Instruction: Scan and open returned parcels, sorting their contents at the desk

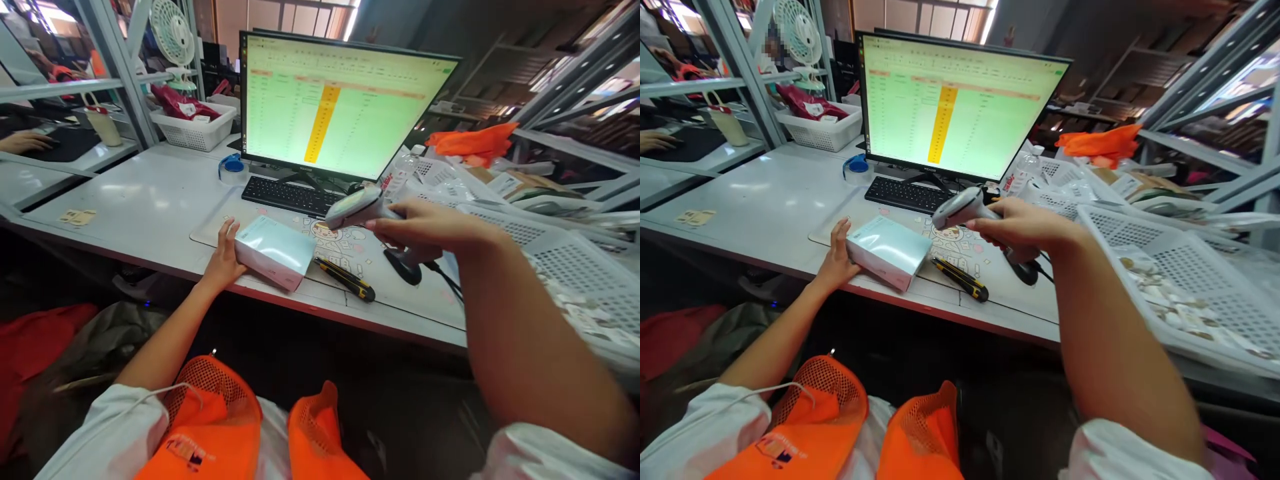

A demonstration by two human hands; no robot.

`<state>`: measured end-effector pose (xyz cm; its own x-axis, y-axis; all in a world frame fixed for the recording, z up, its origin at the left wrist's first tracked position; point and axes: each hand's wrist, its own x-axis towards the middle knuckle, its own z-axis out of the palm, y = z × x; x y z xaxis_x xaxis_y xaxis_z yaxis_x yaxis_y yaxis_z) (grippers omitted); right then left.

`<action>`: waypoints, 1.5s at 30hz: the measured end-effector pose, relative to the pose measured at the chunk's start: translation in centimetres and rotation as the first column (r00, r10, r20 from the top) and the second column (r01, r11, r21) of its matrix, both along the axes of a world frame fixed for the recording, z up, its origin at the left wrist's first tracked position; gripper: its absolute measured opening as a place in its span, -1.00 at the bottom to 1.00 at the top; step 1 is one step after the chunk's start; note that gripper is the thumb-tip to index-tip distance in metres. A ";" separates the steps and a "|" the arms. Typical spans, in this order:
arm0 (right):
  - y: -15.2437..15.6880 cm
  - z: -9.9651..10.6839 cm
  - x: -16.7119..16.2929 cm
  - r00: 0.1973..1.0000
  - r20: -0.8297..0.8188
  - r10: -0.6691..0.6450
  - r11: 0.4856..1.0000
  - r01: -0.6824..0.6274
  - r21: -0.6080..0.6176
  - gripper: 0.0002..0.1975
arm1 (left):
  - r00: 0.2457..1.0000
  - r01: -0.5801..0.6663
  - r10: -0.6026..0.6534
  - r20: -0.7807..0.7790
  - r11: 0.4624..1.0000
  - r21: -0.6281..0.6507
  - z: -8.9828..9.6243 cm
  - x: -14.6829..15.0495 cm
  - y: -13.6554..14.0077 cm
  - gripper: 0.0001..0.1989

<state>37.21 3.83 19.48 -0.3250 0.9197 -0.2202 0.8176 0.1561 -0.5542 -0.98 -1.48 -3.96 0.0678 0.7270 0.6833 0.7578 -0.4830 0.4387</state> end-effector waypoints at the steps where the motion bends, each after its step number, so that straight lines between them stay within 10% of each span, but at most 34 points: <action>1: 0.1 1.1 -1.3 0.999 -0.016 0.051 0.998 -0.051 -0.034 -0.46 | 1.000 -0.009 0.009 0.010 1.000 -0.011 0.1 0.0 0.0 0.22; 12: 2.2 1.7 -13.6 0.954 -0.090 0.286 0.958 -0.287 -0.004 -0.49 | 0.998 -0.046 0.047 0.042 0.999 -0.024 0.3 0.1 0.3 0.07; 18: 3.3 -2.9 -5.2 0.997 -0.043 0.065 0.991 -0.059 0.121 -0.53 | 0.962 0.155 -0.161 0.220 0.987 0.044 1.9 -0.3 -0.6 -0.14; 23: 2.8 -10.3 1.2 0.935 0.207 -0.289 0.928 0.221 0.299 -0.67 | 0.813 0.177 -0.099 0.573 0.981 -0.083 4.9 -0.5 -0.1 -0.03; 29: 0.4 -17.7 2.7 0.871 0.309 -0.383 0.861 0.214 0.462 -0.35 | 0.812 0.171 -0.075 0.579 0.979 -0.112 5.4 -0.9 2.4 0.02; 39: 4.9 -18.1 13.2 0.886 0.132 -0.444 0.710 0.258 0.656 -0.33 | 0.783 0.322 -0.066 0.619 0.894 -0.311 1.8 -1.7 0.7 0.12; 45: 7.9 -22.1 17.3 0.930 -0.033 -0.366 0.670 0.289 0.684 -0.31 | 0.811 0.312 0.057 0.582 0.800 -0.513 2.8 -1.4 0.1 -0.27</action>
